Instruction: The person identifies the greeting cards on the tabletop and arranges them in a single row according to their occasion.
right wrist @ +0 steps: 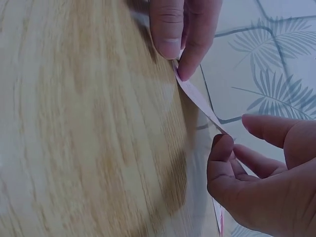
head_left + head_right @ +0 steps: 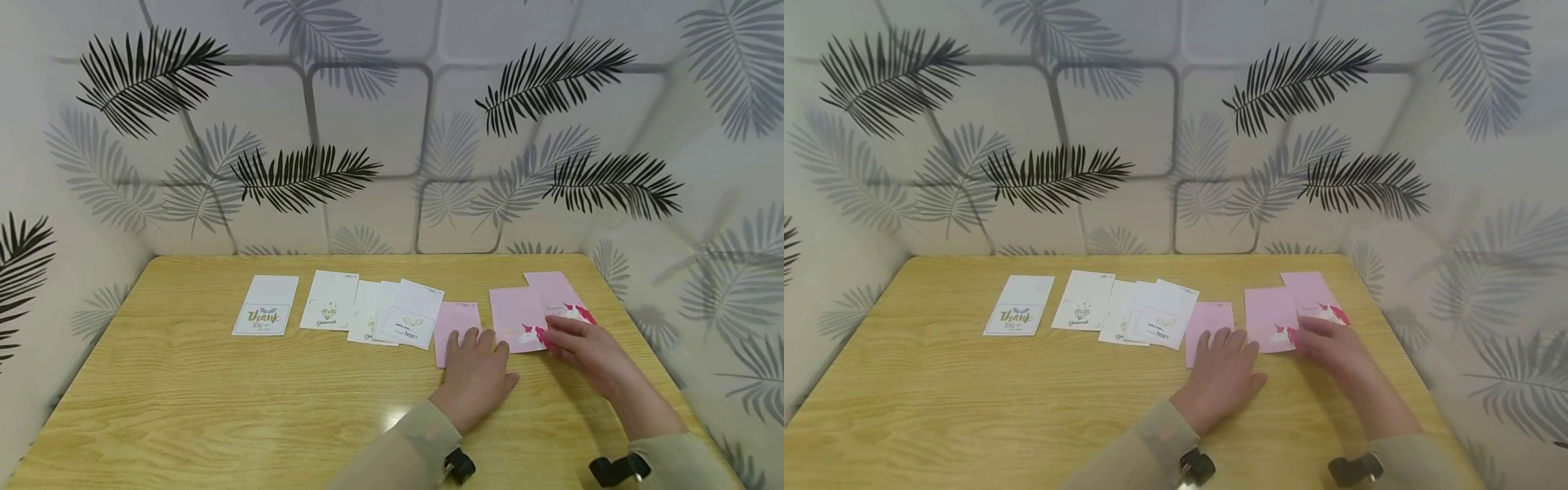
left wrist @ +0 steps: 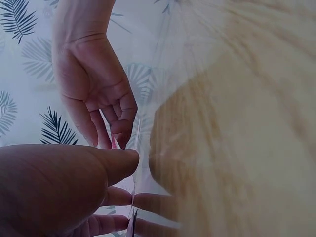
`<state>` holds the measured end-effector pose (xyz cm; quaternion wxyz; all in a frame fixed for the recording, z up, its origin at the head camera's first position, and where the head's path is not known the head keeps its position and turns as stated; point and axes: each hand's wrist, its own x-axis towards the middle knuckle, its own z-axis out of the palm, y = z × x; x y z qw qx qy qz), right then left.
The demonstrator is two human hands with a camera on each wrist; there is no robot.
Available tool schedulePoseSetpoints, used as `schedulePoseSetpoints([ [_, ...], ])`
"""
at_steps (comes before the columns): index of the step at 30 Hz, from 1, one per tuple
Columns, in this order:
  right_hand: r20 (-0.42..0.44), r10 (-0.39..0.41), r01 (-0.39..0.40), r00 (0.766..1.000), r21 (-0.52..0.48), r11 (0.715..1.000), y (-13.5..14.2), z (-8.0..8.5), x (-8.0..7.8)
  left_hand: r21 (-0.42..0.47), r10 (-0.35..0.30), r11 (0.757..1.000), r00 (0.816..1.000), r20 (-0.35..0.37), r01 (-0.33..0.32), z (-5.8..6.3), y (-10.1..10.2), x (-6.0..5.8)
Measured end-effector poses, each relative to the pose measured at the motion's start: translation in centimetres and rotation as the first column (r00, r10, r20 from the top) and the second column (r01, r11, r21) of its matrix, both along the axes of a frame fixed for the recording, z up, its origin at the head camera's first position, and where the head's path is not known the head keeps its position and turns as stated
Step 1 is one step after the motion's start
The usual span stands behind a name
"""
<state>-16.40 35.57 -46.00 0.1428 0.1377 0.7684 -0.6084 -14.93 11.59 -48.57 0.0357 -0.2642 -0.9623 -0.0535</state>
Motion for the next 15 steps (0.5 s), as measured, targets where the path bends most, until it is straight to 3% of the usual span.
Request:
schedulePoseSetpoints([
  [5,-0.040,0.053,-0.048,0.998,0.127,0.991,-0.11,-0.23,-0.17,0.004,-0.008,1.000,1.000,0.007,0.008,-0.13,0.10,-0.12],
  [15,-0.105,0.016,0.006,0.994,0.206,0.979,-0.88,0.17,-0.11,0.038,0.013,0.999,1.000,0.026,-0.014,-0.68,0.34,-0.78],
])
